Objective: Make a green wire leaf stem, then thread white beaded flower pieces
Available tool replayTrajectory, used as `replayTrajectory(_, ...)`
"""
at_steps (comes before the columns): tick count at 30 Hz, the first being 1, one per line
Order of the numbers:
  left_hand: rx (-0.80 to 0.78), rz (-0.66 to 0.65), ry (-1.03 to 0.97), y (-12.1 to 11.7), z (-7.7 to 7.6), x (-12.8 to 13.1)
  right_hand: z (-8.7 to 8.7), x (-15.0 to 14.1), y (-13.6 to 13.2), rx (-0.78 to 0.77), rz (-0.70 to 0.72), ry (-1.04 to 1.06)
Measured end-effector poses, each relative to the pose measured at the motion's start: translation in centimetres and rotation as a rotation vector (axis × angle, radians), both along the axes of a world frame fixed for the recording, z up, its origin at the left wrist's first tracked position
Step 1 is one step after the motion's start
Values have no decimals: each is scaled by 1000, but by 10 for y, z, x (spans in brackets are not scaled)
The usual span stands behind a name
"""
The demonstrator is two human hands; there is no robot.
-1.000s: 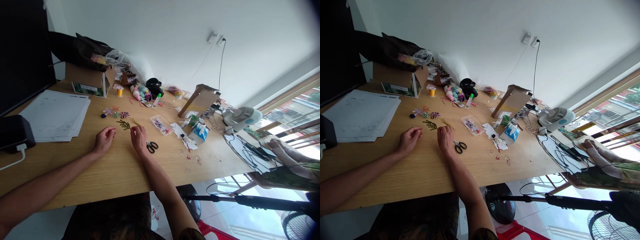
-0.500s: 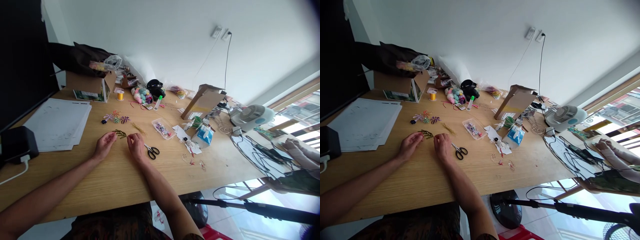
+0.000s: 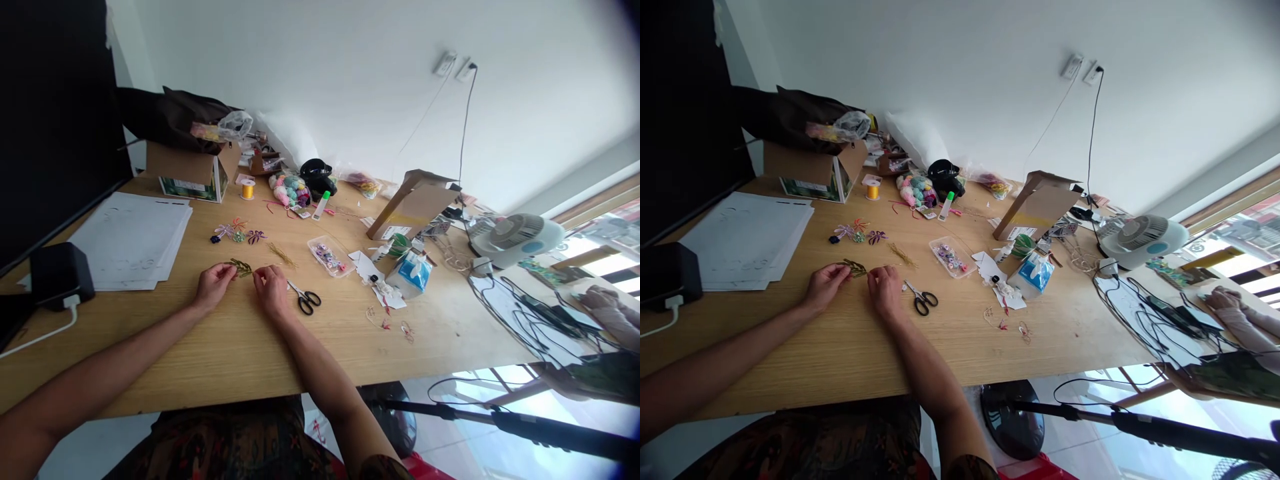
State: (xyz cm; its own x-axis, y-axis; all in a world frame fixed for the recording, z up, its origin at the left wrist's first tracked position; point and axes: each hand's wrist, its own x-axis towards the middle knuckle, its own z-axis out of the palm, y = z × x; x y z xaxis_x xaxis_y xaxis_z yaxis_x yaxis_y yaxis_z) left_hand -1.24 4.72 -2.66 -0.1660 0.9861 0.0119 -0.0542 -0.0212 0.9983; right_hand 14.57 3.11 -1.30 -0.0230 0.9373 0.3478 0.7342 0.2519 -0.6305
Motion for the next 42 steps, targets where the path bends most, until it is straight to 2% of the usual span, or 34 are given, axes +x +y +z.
replayTrajectory(7, 2, -6, 15, -4, 10, 3, 0, 1, 1, -37, -14, 38)
replayTrajectory(11, 31, -2, -68, -4, 18, 3, 2, 2, -1, -41, 2, 41)
replayTrajectory(15, -25, -2, -141, -5, 30, 4, 4, 2, -2, -53, 20, 42)
replayTrajectory(20, -65, 65, -182, -6, 39, 11, 3, 1, -3, -46, 60, 59)
replayTrajectory(25, -100, 112, -263, -9, 38, 13, 1, 1, -2, -52, 71, 111)
replayTrajectory(29, -86, 27, -309, -13, 36, 13, -1, 0, -1, -40, 28, 173)
replayTrajectory(34, -140, -110, -297, -20, 30, 19, -3, -4, -1, 2, -15, 233)
replayTrajectory(42, -112, -84, -362, -18, 25, 16, -5, -9, -3, -49, 1, 262)
